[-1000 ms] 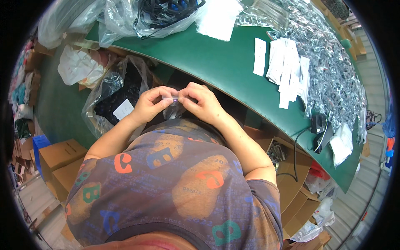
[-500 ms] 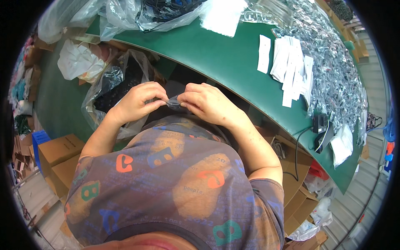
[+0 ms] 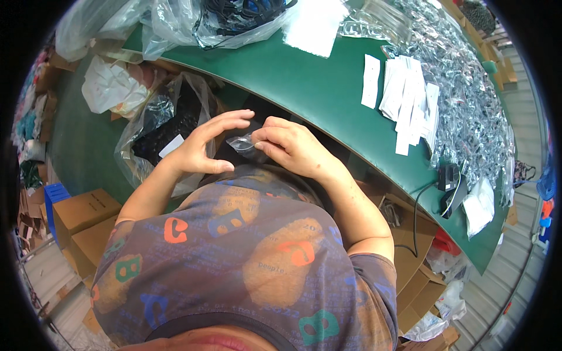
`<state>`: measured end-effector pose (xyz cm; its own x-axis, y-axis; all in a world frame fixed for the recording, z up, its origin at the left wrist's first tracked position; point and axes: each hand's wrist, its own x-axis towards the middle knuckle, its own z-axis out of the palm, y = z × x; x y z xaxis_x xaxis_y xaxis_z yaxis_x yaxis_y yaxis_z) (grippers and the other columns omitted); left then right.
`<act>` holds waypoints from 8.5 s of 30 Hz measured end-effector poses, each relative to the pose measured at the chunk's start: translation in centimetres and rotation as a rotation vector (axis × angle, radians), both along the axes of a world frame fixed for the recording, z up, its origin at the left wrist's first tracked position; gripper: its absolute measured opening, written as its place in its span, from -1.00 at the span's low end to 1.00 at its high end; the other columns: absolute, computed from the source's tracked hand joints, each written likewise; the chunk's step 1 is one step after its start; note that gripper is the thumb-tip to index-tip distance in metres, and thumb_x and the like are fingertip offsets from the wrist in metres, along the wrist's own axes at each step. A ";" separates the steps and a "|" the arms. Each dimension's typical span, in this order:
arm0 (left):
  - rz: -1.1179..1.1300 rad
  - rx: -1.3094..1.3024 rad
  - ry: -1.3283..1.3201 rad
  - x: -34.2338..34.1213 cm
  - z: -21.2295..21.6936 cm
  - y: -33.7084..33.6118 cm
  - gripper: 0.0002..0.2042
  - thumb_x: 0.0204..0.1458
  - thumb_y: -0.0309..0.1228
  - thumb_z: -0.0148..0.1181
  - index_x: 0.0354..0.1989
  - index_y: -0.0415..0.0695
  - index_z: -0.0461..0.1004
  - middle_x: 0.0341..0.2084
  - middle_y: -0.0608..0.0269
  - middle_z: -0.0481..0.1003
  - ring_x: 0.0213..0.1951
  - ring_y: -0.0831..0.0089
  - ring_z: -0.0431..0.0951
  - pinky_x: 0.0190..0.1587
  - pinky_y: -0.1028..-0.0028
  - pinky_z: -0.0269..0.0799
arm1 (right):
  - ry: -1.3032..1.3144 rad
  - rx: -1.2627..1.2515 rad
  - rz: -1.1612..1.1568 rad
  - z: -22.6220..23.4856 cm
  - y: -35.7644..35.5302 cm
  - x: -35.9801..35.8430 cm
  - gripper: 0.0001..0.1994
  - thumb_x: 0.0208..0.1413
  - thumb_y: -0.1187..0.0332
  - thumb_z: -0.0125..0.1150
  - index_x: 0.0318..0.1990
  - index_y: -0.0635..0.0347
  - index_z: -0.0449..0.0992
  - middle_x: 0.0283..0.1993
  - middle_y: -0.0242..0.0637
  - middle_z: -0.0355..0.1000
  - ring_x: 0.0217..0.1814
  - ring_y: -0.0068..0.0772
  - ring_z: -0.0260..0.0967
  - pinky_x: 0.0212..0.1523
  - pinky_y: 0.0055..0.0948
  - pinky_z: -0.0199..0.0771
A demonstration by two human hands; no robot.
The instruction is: Packaging swimming goggles into plastic bags and sealing them at a workbench.
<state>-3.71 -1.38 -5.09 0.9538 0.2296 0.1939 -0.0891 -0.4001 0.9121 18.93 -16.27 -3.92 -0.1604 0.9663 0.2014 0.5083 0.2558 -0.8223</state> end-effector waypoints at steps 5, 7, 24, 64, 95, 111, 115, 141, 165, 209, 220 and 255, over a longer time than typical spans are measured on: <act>0.134 -0.101 -0.047 1.4 -2.1 -1.4 -0.72 0.04 -0.43 0.43 -0.07 -0.18 0.58 -0.02 0.14 0.62 0.02 0.28 0.62 0.10 0.36 0.51 | 0.016 0.080 -0.057 -0.5 0.1 -1.2 -0.86 0.17 0.48 0.26 -0.12 0.22 0.57 -0.27 -0.19 0.40 -0.28 -0.10 0.46 -0.30 -0.22 0.49; 0.126 -0.117 -0.029 1.4 -2.4 -1.5 -0.79 0.07 -0.45 0.39 -0.13 -0.18 0.60 -0.05 0.15 0.63 0.00 0.30 0.63 0.08 0.37 0.51 | -0.024 0.092 -0.111 -1.1 -0.3 -1.6 -0.86 0.16 0.48 0.26 -0.12 0.22 0.57 -0.27 -0.19 0.40 -0.29 -0.09 0.46 -0.31 -0.22 0.48; 0.275 -0.331 0.037 0.8 -7.1 -1.1 -0.85 0.22 -0.47 0.27 -0.11 -0.23 0.65 -0.08 0.16 0.65 -0.03 0.44 0.62 0.09 0.42 0.51 | 0.249 -0.233 -0.338 -4.9 -2.2 0.0 -0.78 0.09 0.35 0.47 -0.20 0.26 0.60 -0.39 -0.42 0.33 -0.45 -0.63 0.33 -0.39 -0.55 0.41; 0.261 -0.472 0.022 1.6 -7.9 -1.6 -0.90 0.28 -0.46 0.21 -0.13 -0.20 0.56 -0.04 0.19 0.60 0.00 0.48 0.54 0.12 0.41 0.45 | 0.740 -0.380 -0.311 -9.0 -1.9 -0.7 -0.79 0.28 0.20 0.31 -0.18 0.15 0.64 -0.28 -0.56 0.40 -0.30 -0.70 0.41 -0.40 -0.62 0.37; 0.274 -0.561 -0.004 1.1 -8.2 -2.0 -0.84 0.25 -0.49 0.23 -0.03 -0.20 0.53 0.00 0.20 0.60 0.01 0.49 0.58 0.14 0.42 0.49 | 0.795 -0.407 -0.486 -7.4 -2.0 -2.6 -0.86 0.23 0.36 0.36 -0.16 0.23 0.65 -0.27 -0.49 0.45 -0.35 -0.66 0.39 -0.28 -0.61 0.39; 0.270 -0.575 -0.016 1.2 -8.2 -2.4 -0.87 0.24 -0.51 0.24 -0.08 -0.19 0.52 0.02 0.15 0.58 0.04 0.45 0.57 0.15 0.39 0.49 | 0.725 -0.385 -0.422 -7.2 -1.7 -2.5 -0.86 0.29 0.34 0.29 -0.19 0.24 0.62 -0.27 -0.49 0.41 -0.32 -0.66 0.35 -0.25 -0.61 0.38; 0.267 -0.612 -0.013 1.2 -8.1 -2.5 -0.89 0.24 -0.52 0.24 -0.09 -0.19 0.53 0.02 0.17 0.58 0.03 0.47 0.56 0.15 0.40 0.49 | 0.789 -0.402 -0.426 -7.4 -1.6 -2.7 -0.87 0.28 0.36 0.29 -0.20 0.25 0.61 -0.28 -0.49 0.40 -0.32 -0.66 0.34 -0.26 -0.61 0.37; 0.227 -0.595 -0.008 1.0 -6.4 -2.8 -0.89 0.22 -0.53 0.26 -0.11 -0.21 0.55 0.05 0.18 0.53 0.03 0.50 0.54 0.14 0.43 0.48 | 0.081 0.025 -0.392 -5.5 -1.6 -2.2 -0.95 0.18 0.45 0.32 -0.24 0.19 0.58 -0.36 -0.39 0.45 -0.31 -0.41 0.39 -0.19 -0.41 0.37; 0.120 -0.775 0.088 -2.0 -3.4 0.4 -0.81 0.17 -0.51 0.22 -0.06 -0.24 0.58 0.11 0.11 0.52 0.08 0.44 0.53 0.20 0.38 0.44 | 0.506 -0.407 -0.122 -4.6 0.0 -3.1 -0.81 0.35 0.34 0.24 0.02 0.19 0.62 -0.42 -0.61 0.40 -0.40 -0.76 0.25 -0.38 -0.64 0.31; 0.034 -0.076 -0.107 0.8 -3.9 -0.2 -0.88 0.13 -0.45 0.32 -0.34 -0.14 0.47 -0.20 0.23 0.59 -0.10 0.32 0.57 0.35 0.13 0.28 | 0.039 0.052 -0.132 -3.0 0.2 -1.9 -0.84 0.17 0.39 0.36 -0.11 0.17 0.67 -0.28 -0.30 0.62 -0.28 -0.27 0.49 -0.18 -0.34 0.53; 0.214 -0.615 -0.072 2.3 -11.4 -2.3 -0.91 0.28 -0.40 0.18 -0.18 -0.13 0.43 -0.19 0.35 0.51 -0.16 0.65 0.43 -0.03 0.52 0.40 | 0.441 -0.474 -0.296 -6.9 1.4 -0.7 -0.76 0.26 0.28 0.33 -0.01 0.16 0.62 -0.36 -0.50 0.48 -0.40 -0.72 0.38 -0.58 -0.57 0.44; 0.406 -0.538 -0.032 2.7 -8.6 -3.3 -0.78 0.38 -0.29 0.04 -0.13 -0.19 0.50 -0.22 0.30 0.58 -0.15 0.60 0.52 0.01 0.49 0.45 | 0.456 -0.201 -0.396 -8.4 -1.7 -0.9 -0.86 0.35 0.38 0.18 -0.10 0.27 0.55 -0.22 -0.37 0.44 -0.33 -0.62 0.46 -0.45 -0.58 0.54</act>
<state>-1.03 -4.66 -13.72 0.7669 0.6414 -0.0209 -0.0583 0.1021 0.9931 17.99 -18.01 -12.35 0.2757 0.9609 -0.0261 0.1205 -0.0615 -0.9908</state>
